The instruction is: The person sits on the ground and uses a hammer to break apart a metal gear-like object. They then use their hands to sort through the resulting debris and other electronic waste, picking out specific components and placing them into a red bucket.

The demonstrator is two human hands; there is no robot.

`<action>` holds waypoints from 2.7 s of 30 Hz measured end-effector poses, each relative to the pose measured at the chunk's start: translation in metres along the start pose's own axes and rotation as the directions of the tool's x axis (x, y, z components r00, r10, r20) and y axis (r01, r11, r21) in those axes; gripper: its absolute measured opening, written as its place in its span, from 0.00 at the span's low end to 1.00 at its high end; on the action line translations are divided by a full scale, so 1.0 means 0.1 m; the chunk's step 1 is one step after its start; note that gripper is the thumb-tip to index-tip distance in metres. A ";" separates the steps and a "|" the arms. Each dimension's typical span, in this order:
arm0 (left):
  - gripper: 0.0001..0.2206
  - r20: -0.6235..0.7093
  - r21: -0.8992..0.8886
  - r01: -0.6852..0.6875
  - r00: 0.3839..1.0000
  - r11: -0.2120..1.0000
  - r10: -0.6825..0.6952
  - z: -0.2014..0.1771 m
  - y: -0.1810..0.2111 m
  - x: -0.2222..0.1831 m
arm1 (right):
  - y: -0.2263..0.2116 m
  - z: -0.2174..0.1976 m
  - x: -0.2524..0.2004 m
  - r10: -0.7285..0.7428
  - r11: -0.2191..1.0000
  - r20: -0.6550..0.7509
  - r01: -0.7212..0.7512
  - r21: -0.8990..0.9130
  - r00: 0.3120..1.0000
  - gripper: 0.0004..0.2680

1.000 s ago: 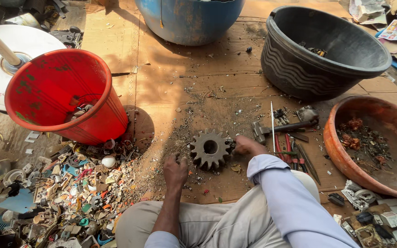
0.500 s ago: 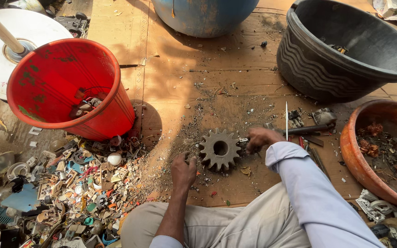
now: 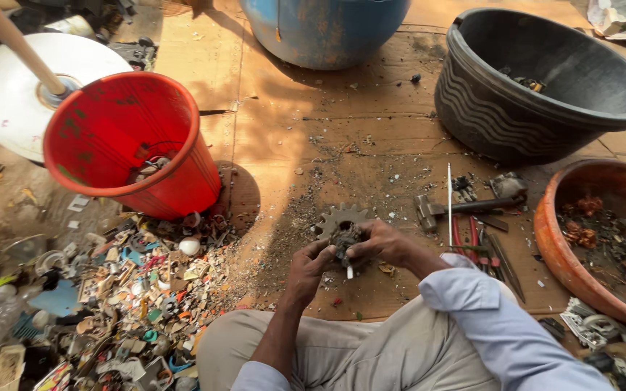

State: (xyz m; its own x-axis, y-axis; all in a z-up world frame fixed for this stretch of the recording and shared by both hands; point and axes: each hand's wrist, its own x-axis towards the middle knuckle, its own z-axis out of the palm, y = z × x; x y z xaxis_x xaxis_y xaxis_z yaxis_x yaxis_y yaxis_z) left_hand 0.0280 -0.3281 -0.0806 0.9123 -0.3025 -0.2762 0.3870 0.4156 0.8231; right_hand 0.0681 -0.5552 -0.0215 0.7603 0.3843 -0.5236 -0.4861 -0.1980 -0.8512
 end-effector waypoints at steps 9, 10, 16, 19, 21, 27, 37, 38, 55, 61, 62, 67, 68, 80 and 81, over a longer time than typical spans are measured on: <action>0.10 -0.055 0.532 -0.305 0.919 0.790 0.392 -0.30 0.31 -0.34 | 0.16 0.96 0.24 -0.314 0.915 -0.064 0.319 0.245 0.947 0.18; 0.10 -0.016 0.595 -0.322 0.912 0.736 0.411 -0.29 0.30 -0.36 | 0.24 1.01 0.28 -0.390 0.910 -0.085 0.398 0.118 0.917 0.16; 0.16 -0.305 0.424 -0.231 0.874 0.876 0.379 -0.03 0.15 -0.31 | 0.65 1.03 0.58 -0.370 0.886 -0.153 0.397 0.239 0.917 0.11; 0.19 -0.359 0.195 -0.251 0.881 0.948 0.307 -0.04 0.12 -0.24 | 0.71 0.98 0.72 -0.281 0.842 -0.179 0.332 0.424 0.943 0.09; 0.18 -0.441 0.094 -0.282 0.848 0.955 0.294 -0.09 0.10 -0.18 | 0.70 1.00 0.71 -0.254 0.851 -0.193 0.314 0.421 0.948 0.08; 0.17 -0.626 -0.083 -0.383 0.738 0.920 0.251 -0.20 -0.03 -0.07 | 0.57 1.26 0.56 -0.376 0.891 -0.350 0.439 0.120 0.858 0.07; 0.18 -0.825 -0.173 -0.506 0.543 0.845 0.156 -0.54 -0.24 0.17 | 0.78 1.50 0.40 -0.374 0.926 -0.325 0.371 -0.074 0.869 0.06; 0.17 -0.807 -0.192 -0.502 0.570 0.843 0.155 -0.54 -0.22 0.19 | 0.83 1.54 0.37 -0.363 0.931 -0.278 0.332 -0.153 0.889 0.05; 0.10 -0.431 0.205 -0.161 0.870 0.965 0.237 -0.47 0.02 0.09 | 0.20 1.25 0.33 -0.661 0.683 -0.146 0.510 -0.523 0.736 0.08; 0.09 -0.466 -0.287 -0.175 0.885 0.942 0.023 -0.54 -0.06 0.25 | 0.16 1.27 0.22 -0.781 0.556 -0.145 0.570 -0.604 0.608 0.08; 0.09 -0.426 -0.321 -0.162 0.905 0.933 0.011 -0.55 -0.05 0.23 | 0.17 1.28 0.20 -0.778 0.571 -0.170 0.569 -0.592 0.604 0.09; 0.14 -0.270 -0.555 -0.125 0.962 0.823 -0.036 -0.43 0.05 0.10 | 0.23 1.23 0.33 -0.546 0.838 -0.373 0.497 -0.226 0.750 0.10; 0.14 -0.277 -0.586 -0.142 0.960 0.798 -0.033 -0.37 0.02 0.08 | 0.27 1.22 0.35 -0.452 0.887 -0.394 0.451 -0.102 0.800 0.11; 0.26 -0.378 0.241 -0.139 0.898 0.961 0.224 -0.31 -0.05 0.09 | 0.18 1.15 0.36 -0.484 0.815 -0.231 0.339 -0.470 0.844 0.08; 0.26 -0.393 0.390 -0.143 0.867 0.910 0.305 -0.29 -0.04 0.09 | 0.16 1.13 0.36 -0.456 0.847 -0.235 0.337 -0.412 0.858 0.08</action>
State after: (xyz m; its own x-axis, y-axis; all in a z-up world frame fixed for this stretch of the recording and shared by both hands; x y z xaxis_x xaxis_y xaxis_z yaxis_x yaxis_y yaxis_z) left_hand 0.0388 -0.3081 -0.1005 0.9621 0.2017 -0.1834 0.1690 0.0866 0.9818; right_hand 0.0389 -0.4425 -0.0494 0.9757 0.2078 -0.0695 0.0223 -0.4096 -0.9120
